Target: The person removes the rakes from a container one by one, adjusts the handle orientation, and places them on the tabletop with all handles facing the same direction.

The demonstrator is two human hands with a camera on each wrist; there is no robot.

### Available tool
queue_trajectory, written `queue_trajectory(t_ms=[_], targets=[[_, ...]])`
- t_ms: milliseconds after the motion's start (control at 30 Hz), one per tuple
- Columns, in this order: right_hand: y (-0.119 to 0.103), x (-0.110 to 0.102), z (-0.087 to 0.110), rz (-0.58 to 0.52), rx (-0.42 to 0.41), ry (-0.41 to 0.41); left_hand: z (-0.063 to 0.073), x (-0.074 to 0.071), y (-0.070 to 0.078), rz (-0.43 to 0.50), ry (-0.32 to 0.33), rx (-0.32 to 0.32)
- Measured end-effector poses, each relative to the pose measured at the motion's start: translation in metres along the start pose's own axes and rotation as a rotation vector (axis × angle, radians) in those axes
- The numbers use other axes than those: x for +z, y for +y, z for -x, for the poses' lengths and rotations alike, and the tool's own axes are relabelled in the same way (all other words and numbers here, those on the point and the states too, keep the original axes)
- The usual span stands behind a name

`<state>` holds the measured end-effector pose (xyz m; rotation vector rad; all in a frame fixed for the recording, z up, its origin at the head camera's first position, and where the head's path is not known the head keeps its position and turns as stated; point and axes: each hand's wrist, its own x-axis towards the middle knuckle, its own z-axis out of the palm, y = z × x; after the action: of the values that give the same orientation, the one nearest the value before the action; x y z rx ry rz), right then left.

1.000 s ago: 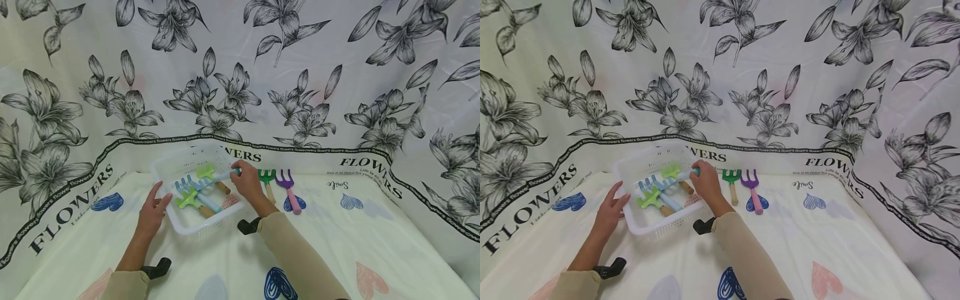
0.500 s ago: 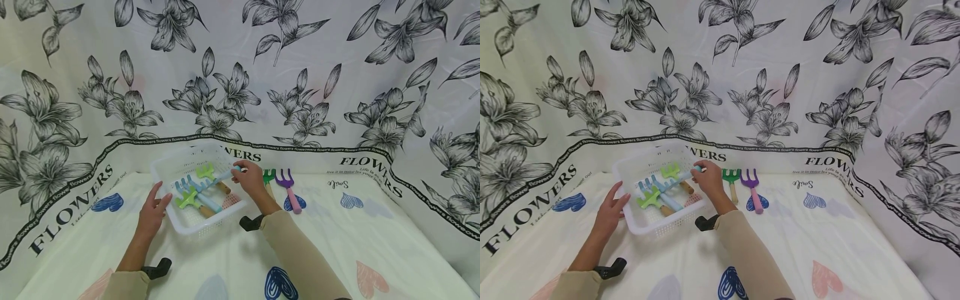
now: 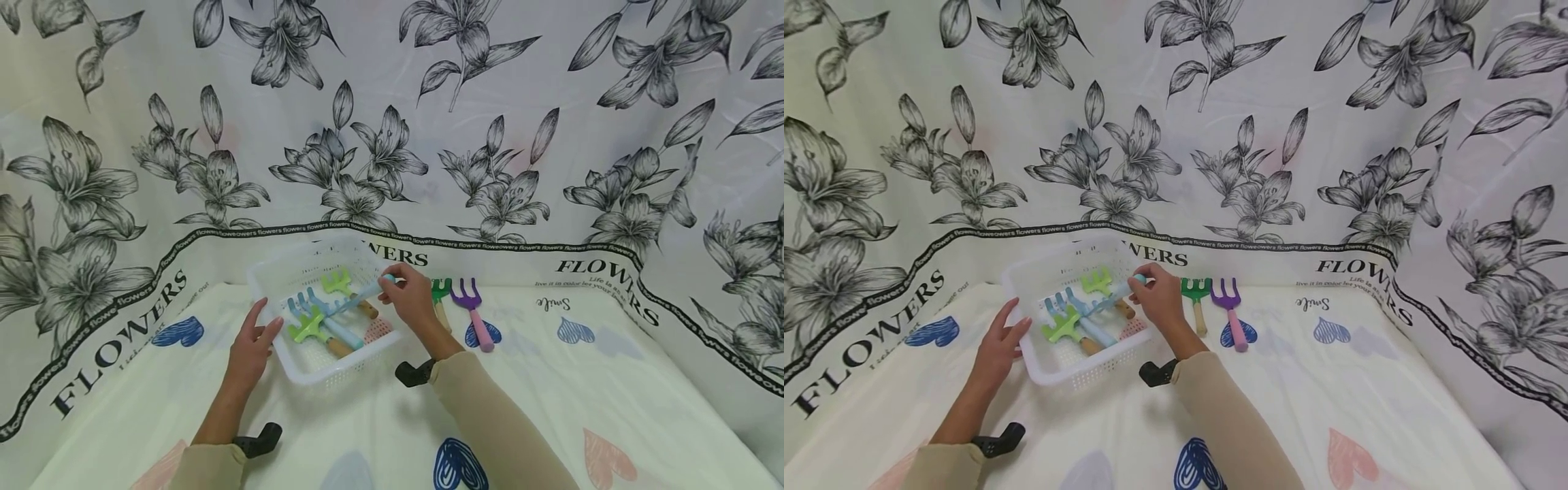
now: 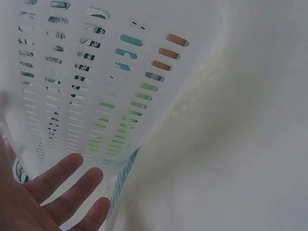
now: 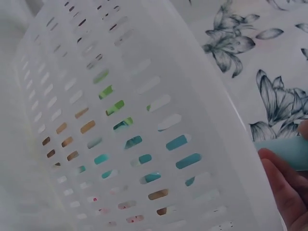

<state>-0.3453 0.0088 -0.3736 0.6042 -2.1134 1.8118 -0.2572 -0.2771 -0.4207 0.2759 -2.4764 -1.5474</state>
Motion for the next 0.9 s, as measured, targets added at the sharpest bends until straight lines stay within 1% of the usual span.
queue_trajectory(t_ms=[133, 233, 367, 500, 600, 667, 767, 900], targets=[[0.001, 0.0, 0.003, -0.016, -0.046, 0.018, -0.002, -0.002, 0.001, -0.006, -0.001, -0.002], [0.001, -0.002, 0.006, -0.012, -0.059, 0.028, -0.002, -0.001, 0.001, -0.008, 0.002, -0.012], [-0.002, -0.005, 0.009, -0.033, -0.046, 0.032, -0.001, -0.002, 0.0, -0.013, -0.001, -0.012], [-0.005, -0.011, 0.013, -0.024, -0.009, -0.008, 0.001, -0.004, 0.001, -0.021, 0.018, -0.006], [-0.007, -0.017, 0.016, 0.0, 0.036, -0.031, 0.002, -0.005, 0.001, -0.018, 0.026, -0.01], [-0.008, -0.024, 0.017, -0.015, 0.074, -0.034, 0.001, -0.005, 0.001, -0.012, 0.018, -0.01], [-0.012, -0.036, 0.019, -0.058, 0.168, -0.046, 0.0, -0.003, 0.001, -0.004, 0.007, -0.015], [-0.021, -0.054, 0.019, -0.1, 0.294, -0.088, -0.001, 0.0, 0.0, -0.002, 0.005, -0.014]])
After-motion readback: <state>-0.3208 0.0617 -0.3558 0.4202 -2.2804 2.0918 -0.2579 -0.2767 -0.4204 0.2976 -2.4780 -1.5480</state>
